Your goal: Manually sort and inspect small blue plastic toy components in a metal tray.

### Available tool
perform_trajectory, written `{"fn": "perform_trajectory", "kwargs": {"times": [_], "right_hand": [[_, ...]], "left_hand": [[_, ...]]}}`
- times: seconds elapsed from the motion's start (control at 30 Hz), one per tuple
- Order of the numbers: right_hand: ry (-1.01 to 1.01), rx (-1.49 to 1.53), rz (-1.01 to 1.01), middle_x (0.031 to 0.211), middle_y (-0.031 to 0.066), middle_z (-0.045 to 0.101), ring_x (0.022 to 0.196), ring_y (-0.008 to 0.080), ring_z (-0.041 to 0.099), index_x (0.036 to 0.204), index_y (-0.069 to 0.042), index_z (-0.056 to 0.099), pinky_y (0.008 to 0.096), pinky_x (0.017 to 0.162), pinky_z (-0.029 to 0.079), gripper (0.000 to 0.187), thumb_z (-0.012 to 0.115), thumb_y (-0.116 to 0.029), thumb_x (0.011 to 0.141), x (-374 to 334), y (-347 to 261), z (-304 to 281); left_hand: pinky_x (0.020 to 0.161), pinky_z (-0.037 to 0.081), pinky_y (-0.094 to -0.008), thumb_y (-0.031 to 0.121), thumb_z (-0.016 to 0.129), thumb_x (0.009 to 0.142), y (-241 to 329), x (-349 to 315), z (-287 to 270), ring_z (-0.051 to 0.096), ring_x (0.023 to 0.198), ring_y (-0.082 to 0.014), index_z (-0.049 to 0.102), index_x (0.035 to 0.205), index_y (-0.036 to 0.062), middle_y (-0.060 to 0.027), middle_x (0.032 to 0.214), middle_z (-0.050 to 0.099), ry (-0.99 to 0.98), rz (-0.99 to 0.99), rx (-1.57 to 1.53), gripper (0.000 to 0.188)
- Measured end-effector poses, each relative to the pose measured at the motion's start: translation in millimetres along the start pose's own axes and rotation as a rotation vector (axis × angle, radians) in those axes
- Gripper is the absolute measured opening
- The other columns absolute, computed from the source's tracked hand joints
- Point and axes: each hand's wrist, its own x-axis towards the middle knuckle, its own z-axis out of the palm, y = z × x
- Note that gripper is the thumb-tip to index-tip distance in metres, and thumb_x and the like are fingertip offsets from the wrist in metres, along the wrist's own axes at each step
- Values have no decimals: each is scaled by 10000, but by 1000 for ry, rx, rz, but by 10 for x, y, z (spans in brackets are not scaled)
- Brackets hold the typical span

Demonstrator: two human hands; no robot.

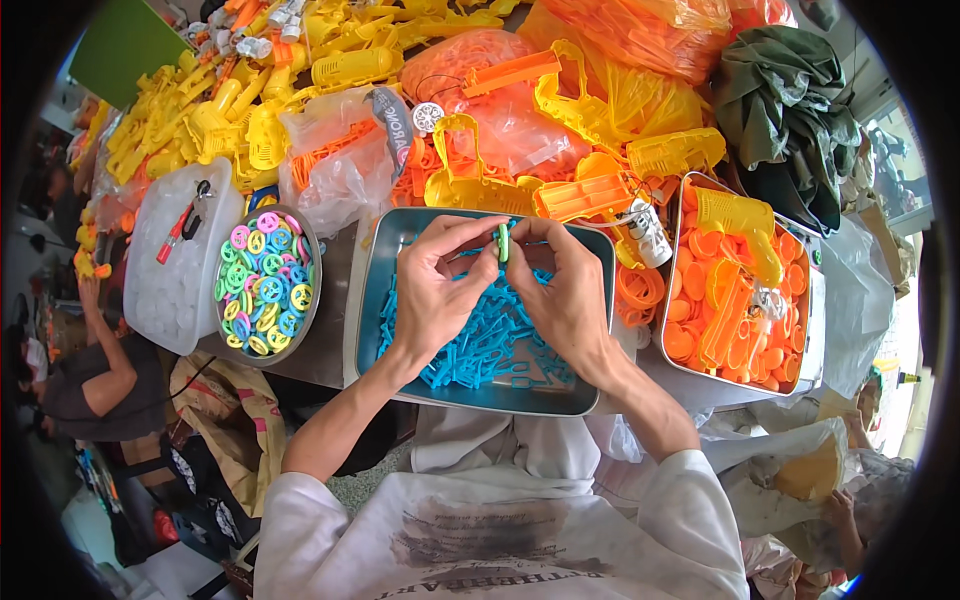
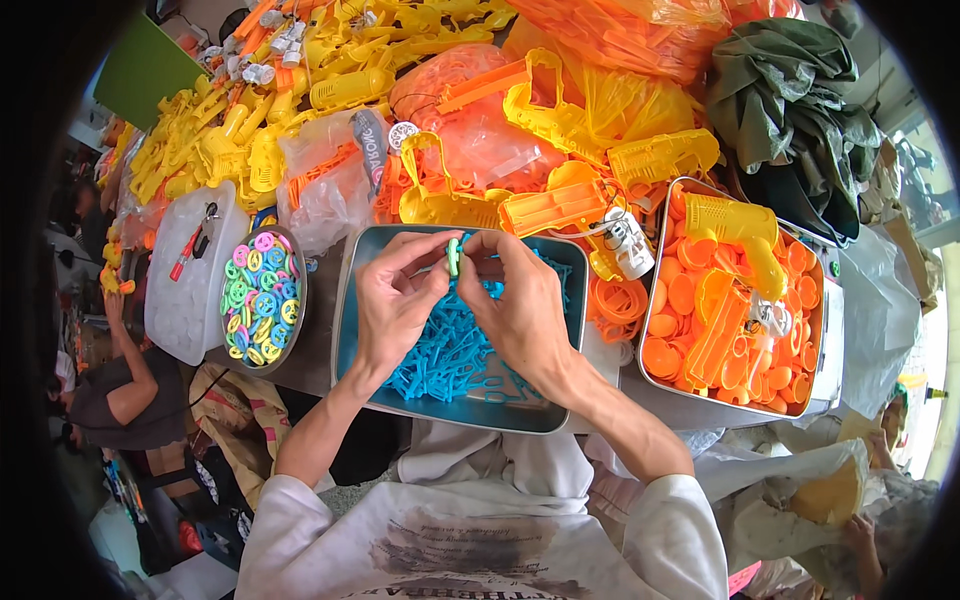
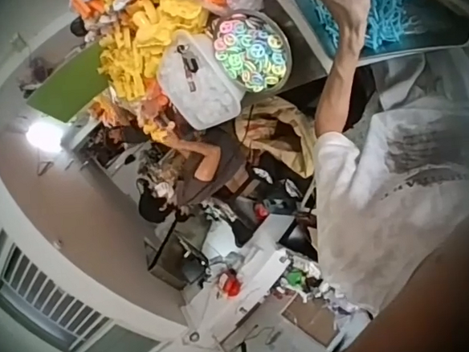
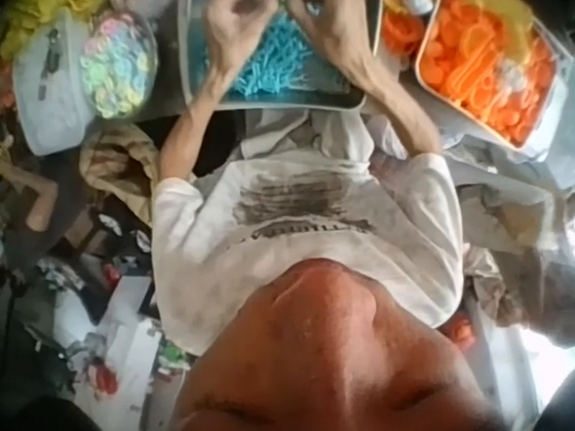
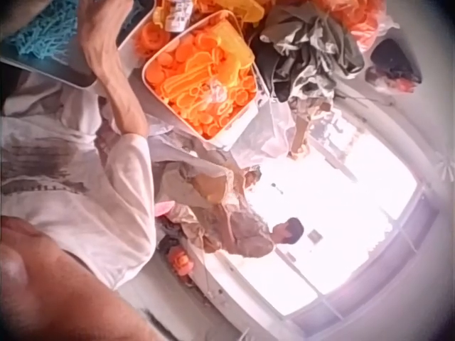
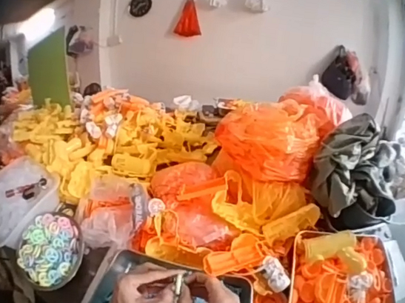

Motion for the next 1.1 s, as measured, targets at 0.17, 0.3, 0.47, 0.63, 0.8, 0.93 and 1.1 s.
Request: {"fn": "perform_trajectory", "kwargs": {"times": [0.17,0.3,0.47,0.63,0.8,0.93,1.1], "right_hand": [[17,-25,-7,890,140,692,828,220,713,1020,39,583,321,753,556,194,679,-23,864,-6,-11,6],[6,-52,41,887,93,693,849,140,700,1028,48,582,269,752,547,182,666,-57,904,-17,-41,10],[36,-75,32,898,94,693,845,142,700,1026,49,575,269,755,548,187,665,-68,910,-19,-17,10],[-8,-10,69,932,108,701,859,150,699,1095,59,584,274,763,551,244,666,-85,916,11,-3,-5],[-9,-27,89,947,108,701,871,148,695,1121,62,584,280,774,551,265,666,-85,916,4,11,-8],[-28,-35,87,949,102,697,872,141,694,1117,62,579,275,775,550,257,666,-64,910,11,10,-22],[-20,-35,21,933,96,696,876,140,697,1095,57,578,270,776,550,227,659,-27,901,-6,15,1]], "left_hand": [[846,579,-282,-38,645,877,76,2,27,657,986,-163,659,1197,19,-89,1116,611,0,-38,36,325],[817,586,-274,-37,637,880,72,-11,47,650,998,-156,649,1214,27,-85,1118,611,2,4,121,340],[778,568,-240,-41,609,886,103,-5,103,631,1012,-137,655,1214,36,-67,1116,596,22,-16,138,340],[755,550,-216,-61,558,892,64,17,34,617,1019,-132,650,1229,47,-61,1114,570,-65,92,207,365],[906,519,-289,-28,553,905,36,48,-82,607,1080,-191,637,1220,-4,-84,1176,563,-202,62,122,326],[954,484,-311,32,616,922,77,81,-104,602,1096,-200,644,1195,-26,-90,1177,584,-231,-48,-106,280],[898,488,-287,152,713,880,-8,83,-105,606,1060,-170,664,1167,-9,-91,1112,639,-176,43,5,333]]}}
